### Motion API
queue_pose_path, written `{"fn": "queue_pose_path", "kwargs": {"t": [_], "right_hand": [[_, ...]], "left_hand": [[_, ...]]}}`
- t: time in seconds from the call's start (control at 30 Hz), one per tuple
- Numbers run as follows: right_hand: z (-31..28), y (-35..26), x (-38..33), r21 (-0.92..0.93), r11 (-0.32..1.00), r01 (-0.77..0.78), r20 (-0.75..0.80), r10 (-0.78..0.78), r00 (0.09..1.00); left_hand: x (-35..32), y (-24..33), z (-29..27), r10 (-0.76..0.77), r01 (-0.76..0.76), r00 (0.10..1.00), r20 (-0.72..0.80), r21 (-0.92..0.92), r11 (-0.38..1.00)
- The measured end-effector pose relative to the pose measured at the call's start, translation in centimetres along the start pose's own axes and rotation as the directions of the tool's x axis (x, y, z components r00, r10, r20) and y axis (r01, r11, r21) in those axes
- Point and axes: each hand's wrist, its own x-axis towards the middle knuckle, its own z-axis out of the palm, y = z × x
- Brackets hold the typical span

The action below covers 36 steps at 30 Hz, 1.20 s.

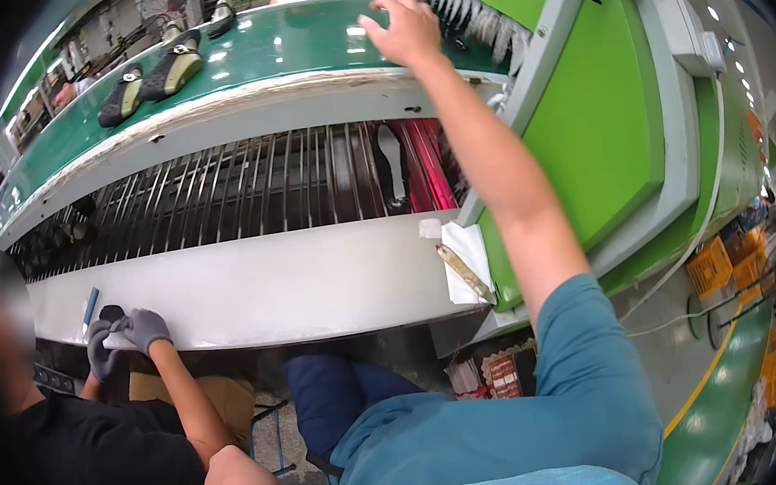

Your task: Manually inspect and assemble components of shoes at a manufacturing workstation.

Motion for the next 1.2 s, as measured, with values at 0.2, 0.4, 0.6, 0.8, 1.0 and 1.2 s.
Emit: {"fn": "queue_pose_path", "kwargs": {"t": [0.2, 0.4, 0.6, 0.8, 1.0, 1.2], "right_hand": [[2.4, 6.1, 1.5, -0.419, 0.810, -0.410, 0.573, 0.586, 0.573], [4.3, 8.1, 2.4, -0.516, 0.709, -0.480, 0.475, 0.704, 0.528], [3.7, 9.1, 2.4, -0.570, 0.748, -0.341, 0.474, 0.638, 0.606], [2.8, 8.2, 1.5, -0.423, 0.824, -0.378, 0.385, 0.541, 0.748], [1.6, 6.7, 1.3, -0.209, 0.896, -0.391, 0.374, 0.442, 0.815], [-5.1, -0.4, -4.9, 0.424, 0.873, -0.240, 0.208, 0.165, 0.964]], "left_hand": [[-4.6, -4.2, 14.0, 0.486, -0.345, 0.826, -0.284, 0.427, 0.836], [-4.1, -12.8, 37.7, 0.746, -0.463, 0.629, 0.218, 0.876, 0.135], [-5.1, -19.0, 50.3, 0.498, -0.649, 0.568, 0.655, 0.729, -0.218], [-6.2, -26.2, 43.7, 0.179, -0.147, 0.969, 0.173, 0.978, -0.147], [-12.1, -31.7, 36.5, -0.171, 0.220, 0.953, -0.250, 0.960, -0.175], [-9.9, -32.3, 34.9, -0.230, 0.179, 0.949, -0.216, 0.969, -0.170]]}}
